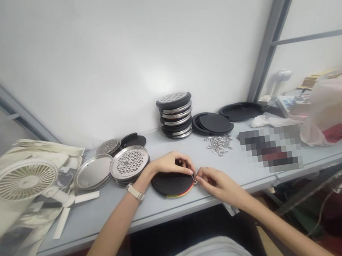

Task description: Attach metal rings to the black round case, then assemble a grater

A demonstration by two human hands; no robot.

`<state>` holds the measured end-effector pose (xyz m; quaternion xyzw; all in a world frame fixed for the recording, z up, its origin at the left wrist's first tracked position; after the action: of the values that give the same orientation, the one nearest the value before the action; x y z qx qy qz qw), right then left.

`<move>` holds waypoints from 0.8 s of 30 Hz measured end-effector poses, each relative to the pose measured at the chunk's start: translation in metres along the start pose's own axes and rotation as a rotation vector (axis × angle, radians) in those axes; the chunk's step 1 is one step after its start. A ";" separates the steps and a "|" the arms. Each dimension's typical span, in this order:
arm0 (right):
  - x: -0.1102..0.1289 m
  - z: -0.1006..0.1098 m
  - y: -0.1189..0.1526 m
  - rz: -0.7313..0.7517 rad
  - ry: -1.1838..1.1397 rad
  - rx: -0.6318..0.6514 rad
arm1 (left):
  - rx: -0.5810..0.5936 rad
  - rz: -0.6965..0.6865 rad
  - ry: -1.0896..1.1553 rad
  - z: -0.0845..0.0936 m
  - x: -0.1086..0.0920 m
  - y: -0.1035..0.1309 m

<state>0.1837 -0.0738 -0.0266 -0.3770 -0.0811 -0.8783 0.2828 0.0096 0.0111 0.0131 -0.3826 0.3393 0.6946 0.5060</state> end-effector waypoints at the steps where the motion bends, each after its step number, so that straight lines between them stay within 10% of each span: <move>1: 0.000 0.000 0.000 0.001 0.002 0.003 | -0.003 -0.007 0.003 0.000 -0.001 0.000; 24: 0.003 0.001 0.000 -0.004 -0.065 -0.030 | -0.056 0.033 0.006 0.002 0.008 -0.005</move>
<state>0.1827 -0.0749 -0.0241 -0.4096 -0.0776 -0.8671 0.2727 0.0124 0.0175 0.0061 -0.3929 0.3274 0.7110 0.4826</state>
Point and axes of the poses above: each hand's wrist, its own y-axis away from the middle knuckle, its own z-axis out of the back of the hand, x = y × z, the point moved 2 cm from there along -y, towards the middle knuckle, and after that the axes turned 12 degrees about x, right-handed, at the moved point
